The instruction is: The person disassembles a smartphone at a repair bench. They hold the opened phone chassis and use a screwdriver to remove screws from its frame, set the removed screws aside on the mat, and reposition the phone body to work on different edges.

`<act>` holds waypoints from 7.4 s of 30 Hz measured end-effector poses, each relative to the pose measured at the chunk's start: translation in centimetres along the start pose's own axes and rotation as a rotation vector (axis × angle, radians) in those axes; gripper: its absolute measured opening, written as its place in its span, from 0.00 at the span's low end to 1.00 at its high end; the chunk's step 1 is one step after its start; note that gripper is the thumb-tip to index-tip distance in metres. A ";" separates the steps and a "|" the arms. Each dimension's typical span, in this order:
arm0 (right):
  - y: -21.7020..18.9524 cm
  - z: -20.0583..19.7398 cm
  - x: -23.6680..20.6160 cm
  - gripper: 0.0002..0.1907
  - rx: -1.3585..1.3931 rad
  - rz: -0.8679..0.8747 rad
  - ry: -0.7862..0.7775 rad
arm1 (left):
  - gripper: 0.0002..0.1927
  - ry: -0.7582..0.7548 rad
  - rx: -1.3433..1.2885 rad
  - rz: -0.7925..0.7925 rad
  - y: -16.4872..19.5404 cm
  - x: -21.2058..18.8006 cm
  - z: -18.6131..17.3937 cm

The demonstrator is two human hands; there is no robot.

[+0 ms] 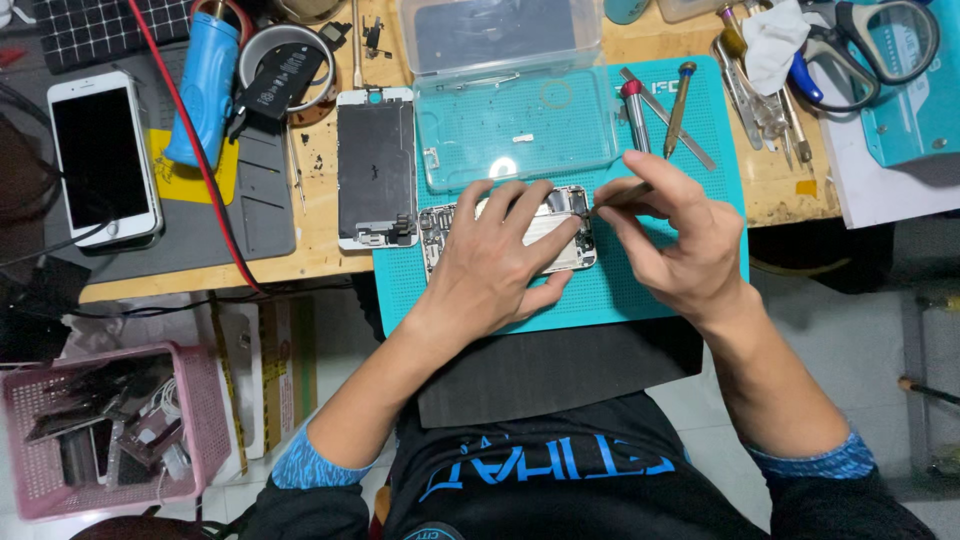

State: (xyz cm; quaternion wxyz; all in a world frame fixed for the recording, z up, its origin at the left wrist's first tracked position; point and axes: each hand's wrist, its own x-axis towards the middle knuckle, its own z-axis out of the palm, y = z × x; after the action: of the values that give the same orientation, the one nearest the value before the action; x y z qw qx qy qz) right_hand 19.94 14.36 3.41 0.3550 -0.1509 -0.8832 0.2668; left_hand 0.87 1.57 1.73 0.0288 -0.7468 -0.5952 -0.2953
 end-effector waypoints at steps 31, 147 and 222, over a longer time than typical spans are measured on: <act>0.8 -1.0 2.3 0.28 0.077 0.011 -0.136 | 0.23 0.029 -0.007 0.021 -0.3 0.1 -0.1; 5.2 -0.1 9.2 0.08 0.450 0.215 -0.094 | 0.08 0.186 -0.024 -0.114 -6.4 2.6 -1.2; -0.7 -1.4 7.0 0.15 0.550 0.085 -0.080 | 0.07 0.152 -0.955 -0.513 -4.7 3.9 -1.6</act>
State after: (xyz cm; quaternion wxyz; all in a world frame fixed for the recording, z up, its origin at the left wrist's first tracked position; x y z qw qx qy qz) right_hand 16.00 17.47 8.47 0.3359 -0.0753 -0.7839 0.5167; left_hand -3.59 5.70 3.39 -0.3432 -0.4845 -0.5542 -0.5834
